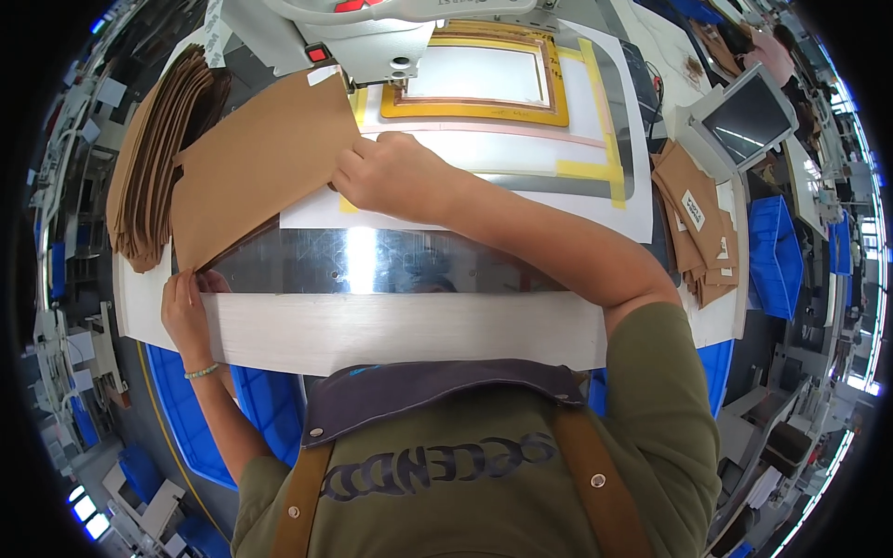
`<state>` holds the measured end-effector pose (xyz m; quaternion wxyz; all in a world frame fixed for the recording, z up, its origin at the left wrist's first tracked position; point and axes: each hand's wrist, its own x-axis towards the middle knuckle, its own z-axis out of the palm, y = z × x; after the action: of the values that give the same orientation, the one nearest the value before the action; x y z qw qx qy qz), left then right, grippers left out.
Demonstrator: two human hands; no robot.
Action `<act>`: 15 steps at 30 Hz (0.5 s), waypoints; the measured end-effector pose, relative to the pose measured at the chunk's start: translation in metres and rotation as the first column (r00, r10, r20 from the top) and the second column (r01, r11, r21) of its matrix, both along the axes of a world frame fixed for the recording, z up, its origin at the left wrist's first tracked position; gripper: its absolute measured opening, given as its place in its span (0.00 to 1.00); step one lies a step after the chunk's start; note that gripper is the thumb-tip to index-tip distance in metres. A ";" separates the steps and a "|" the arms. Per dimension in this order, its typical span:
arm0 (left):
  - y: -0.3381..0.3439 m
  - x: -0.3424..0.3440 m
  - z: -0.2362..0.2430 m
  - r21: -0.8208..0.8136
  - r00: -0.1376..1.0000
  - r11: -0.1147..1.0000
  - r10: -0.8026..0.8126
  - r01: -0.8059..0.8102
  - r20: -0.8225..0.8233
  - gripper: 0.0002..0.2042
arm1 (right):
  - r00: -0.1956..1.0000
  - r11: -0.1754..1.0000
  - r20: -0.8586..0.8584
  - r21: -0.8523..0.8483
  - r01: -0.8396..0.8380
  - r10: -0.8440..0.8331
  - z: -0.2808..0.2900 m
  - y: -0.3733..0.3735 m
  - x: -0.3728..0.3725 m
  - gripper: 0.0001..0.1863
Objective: Sewing labels and panels for leather bags at a workshop sewing station.
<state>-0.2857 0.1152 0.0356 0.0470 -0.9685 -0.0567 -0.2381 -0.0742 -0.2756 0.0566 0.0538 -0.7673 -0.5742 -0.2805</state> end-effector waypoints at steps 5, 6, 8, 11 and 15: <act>0.014 0.028 0.000 0.066 0.996 0.994 -0.080 0.083 -0.046 0.08 | 0.998 0.998 0.038 0.028 0.047 -0.048 -0.011 -0.012 0.016 0.05; 0.015 0.040 -0.001 0.104 0.991 0.986 -0.122 0.128 -0.058 0.08 | 0.997 0.997 0.014 0.021 0.079 -0.080 -0.012 -0.018 0.019 0.04; 0.011 0.065 0.003 0.132 0.983 0.976 -0.165 0.174 -0.077 0.08 | 0.994 0.994 -0.011 0.005 0.113 -0.113 -0.009 -0.032 0.022 0.05; -0.007 0.108 0.007 0.156 0.955 0.943 -0.287 0.295 -0.072 0.09 | 0.986 0.986 -0.013 -0.001 0.168 -0.168 0.000 -0.062 0.027 0.05; -0.058 0.168 0.010 0.116 0.845 0.841 -0.534 0.528 0.021 0.11 | 0.968 0.968 0.031 -0.033 0.248 -0.247 0.011 -0.127 0.029 0.04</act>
<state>-0.1174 0.0576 0.0452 0.0290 -0.9358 0.2251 -0.2697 -0.0453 -0.4026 0.0676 -0.0034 -0.8301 -0.4795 -0.2844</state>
